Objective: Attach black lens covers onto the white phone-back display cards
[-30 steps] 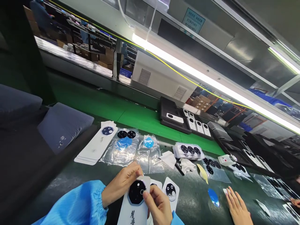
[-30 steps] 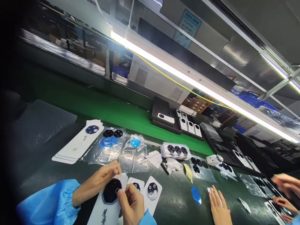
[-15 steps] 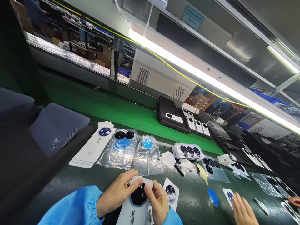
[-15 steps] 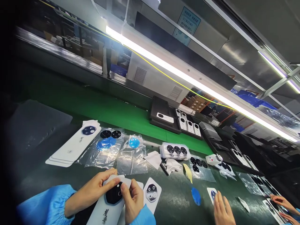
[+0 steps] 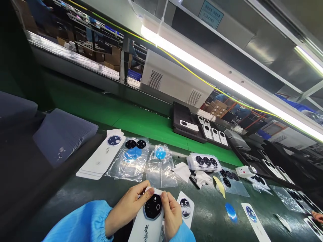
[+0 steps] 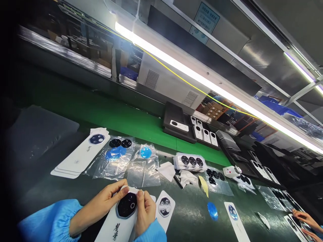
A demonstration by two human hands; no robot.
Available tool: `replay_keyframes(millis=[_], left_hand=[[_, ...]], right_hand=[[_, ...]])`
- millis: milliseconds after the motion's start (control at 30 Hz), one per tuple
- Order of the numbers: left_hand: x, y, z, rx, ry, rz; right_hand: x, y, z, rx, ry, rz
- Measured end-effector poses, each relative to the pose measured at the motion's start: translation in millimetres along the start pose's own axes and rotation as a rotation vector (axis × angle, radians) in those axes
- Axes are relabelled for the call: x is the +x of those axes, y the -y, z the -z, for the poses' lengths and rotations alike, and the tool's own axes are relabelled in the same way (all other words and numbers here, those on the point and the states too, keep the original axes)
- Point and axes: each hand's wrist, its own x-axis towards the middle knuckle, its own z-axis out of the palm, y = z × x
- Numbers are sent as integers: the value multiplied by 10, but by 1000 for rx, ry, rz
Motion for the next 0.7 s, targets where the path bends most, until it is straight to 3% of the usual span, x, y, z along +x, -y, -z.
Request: replay_keyframes(millis=[100, 333, 533, 700], left_hand=[[-7, -9, 8, -89, 53, 12], [-17, 2, 4, -172, 50, 52], [-73, 29, -38, 3, 79, -5], [-97, -7, -29, 11, 127, 18]], right_hand=[[-12, 26, 80, -7, 10, -27], [-135, 76, 141, 3, 179, -113], [-120, 60, 147, 58, 120, -101], [-158, 109, 111, 149, 120, -67]])
